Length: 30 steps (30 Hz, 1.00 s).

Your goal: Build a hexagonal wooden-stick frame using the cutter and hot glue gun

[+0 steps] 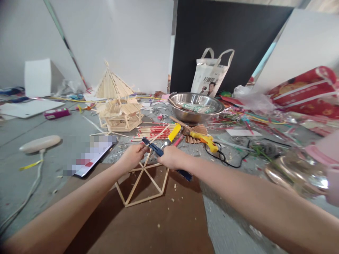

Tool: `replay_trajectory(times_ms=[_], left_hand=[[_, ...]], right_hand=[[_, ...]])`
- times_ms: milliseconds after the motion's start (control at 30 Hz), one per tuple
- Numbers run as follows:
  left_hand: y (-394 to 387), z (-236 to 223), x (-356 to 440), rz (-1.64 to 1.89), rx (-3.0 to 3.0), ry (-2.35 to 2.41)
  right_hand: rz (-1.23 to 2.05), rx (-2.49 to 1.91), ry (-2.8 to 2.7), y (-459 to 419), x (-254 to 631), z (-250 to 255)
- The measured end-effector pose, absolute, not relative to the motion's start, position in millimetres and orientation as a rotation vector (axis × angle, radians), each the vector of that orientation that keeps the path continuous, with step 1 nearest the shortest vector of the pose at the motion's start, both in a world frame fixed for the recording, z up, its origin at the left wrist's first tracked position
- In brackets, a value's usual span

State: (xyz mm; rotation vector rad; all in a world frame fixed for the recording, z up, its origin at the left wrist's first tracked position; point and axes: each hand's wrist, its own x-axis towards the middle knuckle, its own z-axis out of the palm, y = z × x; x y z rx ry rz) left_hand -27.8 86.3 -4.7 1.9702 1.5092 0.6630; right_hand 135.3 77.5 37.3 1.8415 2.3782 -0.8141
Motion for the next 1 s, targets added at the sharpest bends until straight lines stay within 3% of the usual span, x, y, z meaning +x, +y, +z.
replay_trajectory(times_ms=[600, 767, 1000], left_hand=[[83, -4, -26, 0.624, 2.001, 1.540], [79, 0, -23, 0.750, 1.995, 1.495], [67, 10, -19, 0.887, 1.418, 1.102]], right_hand=[[-0.818, 1.839, 2.345, 77, 136, 36], [-0.930, 1.768, 2.326, 74, 140, 42], [-0.957, 1.702, 2.421, 71, 154, 55]])
